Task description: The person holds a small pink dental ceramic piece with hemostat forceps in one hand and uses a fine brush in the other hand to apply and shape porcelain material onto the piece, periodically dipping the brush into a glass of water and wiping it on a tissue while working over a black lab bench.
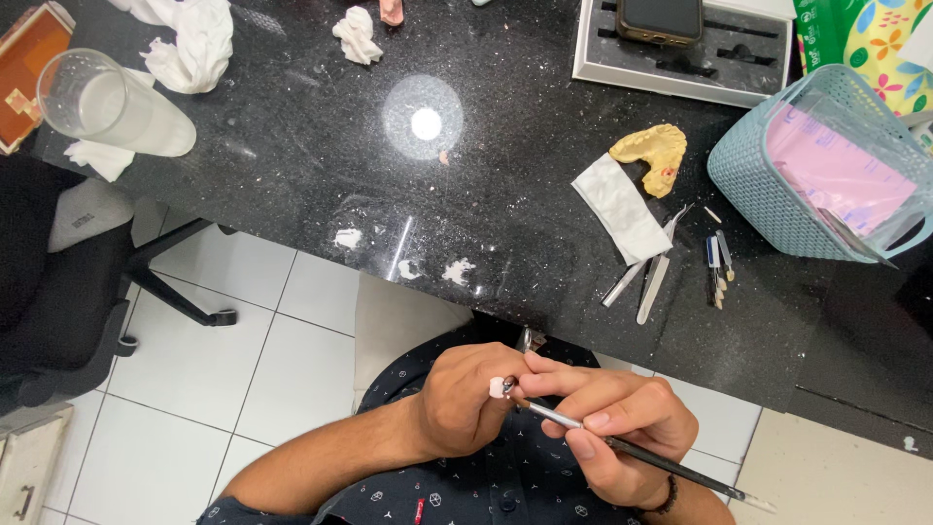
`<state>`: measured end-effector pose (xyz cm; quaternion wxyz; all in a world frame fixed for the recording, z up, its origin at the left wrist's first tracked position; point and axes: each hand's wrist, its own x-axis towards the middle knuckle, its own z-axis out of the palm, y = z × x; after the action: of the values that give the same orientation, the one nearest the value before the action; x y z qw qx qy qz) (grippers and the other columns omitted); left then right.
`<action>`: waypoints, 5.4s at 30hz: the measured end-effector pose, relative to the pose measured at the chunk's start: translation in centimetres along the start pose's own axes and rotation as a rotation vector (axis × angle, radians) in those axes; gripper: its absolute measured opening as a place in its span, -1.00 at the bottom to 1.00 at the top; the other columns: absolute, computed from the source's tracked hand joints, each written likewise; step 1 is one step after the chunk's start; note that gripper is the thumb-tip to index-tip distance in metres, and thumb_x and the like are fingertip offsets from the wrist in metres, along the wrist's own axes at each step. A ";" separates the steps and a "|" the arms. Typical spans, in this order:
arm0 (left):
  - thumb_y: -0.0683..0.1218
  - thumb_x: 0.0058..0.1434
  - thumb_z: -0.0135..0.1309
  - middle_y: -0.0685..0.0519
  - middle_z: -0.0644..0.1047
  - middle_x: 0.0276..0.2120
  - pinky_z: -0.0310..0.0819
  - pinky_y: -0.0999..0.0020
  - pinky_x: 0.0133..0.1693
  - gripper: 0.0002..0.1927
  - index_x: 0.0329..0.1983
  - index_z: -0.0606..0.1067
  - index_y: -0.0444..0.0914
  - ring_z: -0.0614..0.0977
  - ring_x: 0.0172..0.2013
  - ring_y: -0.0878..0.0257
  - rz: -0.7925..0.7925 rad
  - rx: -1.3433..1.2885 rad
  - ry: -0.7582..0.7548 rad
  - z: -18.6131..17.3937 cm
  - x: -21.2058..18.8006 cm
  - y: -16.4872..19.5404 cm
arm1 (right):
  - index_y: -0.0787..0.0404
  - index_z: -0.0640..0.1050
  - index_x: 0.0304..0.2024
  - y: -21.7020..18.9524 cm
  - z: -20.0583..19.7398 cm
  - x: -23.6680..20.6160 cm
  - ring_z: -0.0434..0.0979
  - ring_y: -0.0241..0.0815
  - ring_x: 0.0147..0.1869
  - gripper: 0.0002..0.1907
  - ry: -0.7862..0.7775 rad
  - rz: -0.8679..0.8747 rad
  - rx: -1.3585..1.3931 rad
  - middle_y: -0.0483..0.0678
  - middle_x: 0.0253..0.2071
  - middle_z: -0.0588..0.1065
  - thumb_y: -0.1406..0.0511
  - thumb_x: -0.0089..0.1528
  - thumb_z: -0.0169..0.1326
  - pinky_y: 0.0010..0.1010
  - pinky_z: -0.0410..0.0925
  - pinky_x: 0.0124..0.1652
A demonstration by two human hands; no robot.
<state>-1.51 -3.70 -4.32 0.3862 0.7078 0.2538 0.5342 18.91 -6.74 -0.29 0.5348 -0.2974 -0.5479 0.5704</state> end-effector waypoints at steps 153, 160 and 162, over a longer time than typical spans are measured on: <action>-0.26 0.48 -0.02 -0.03 0.55 -0.38 0.52 0.39 -0.37 -0.91 -0.04 0.46 -0.40 0.64 -0.41 0.23 -0.256 -0.075 0.005 -2.2 -1.4 -0.9 | 0.30 0.56 -0.22 9.3 1.3 21.6 0.64 -0.39 -0.30 -0.84 0.138 0.154 -0.523 -0.11 -0.36 0.61 0.30 0.39 0.17 -0.56 0.52 -0.29; -0.26 0.47 -0.01 -0.03 0.55 -0.40 0.52 0.39 -0.39 -0.91 -0.05 0.47 -0.40 0.64 -0.42 0.22 -0.259 -0.074 0.003 -2.3 -1.4 -0.8 | 0.30 0.56 -0.21 9.2 1.3 21.7 0.64 -0.38 -0.28 -0.84 0.122 0.202 -0.467 -0.10 -0.35 0.61 0.30 0.39 0.17 -0.56 0.51 -0.28; -0.26 0.47 -0.01 -0.03 0.55 -0.40 0.52 0.39 -0.39 -0.91 -0.05 0.47 -0.40 0.64 -0.42 0.22 -0.255 -0.072 0.006 -2.4 -1.4 -0.7 | 0.29 0.56 -0.20 9.3 1.2 21.7 0.65 -0.37 -0.27 -0.84 0.136 0.229 -0.425 -0.10 -0.34 0.61 0.30 0.38 0.17 -0.56 0.52 -0.27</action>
<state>-4.13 -3.72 -5.40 0.4754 0.6538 0.3235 0.4918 9.74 14.78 -3.42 0.4278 -0.5009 -0.5810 0.4781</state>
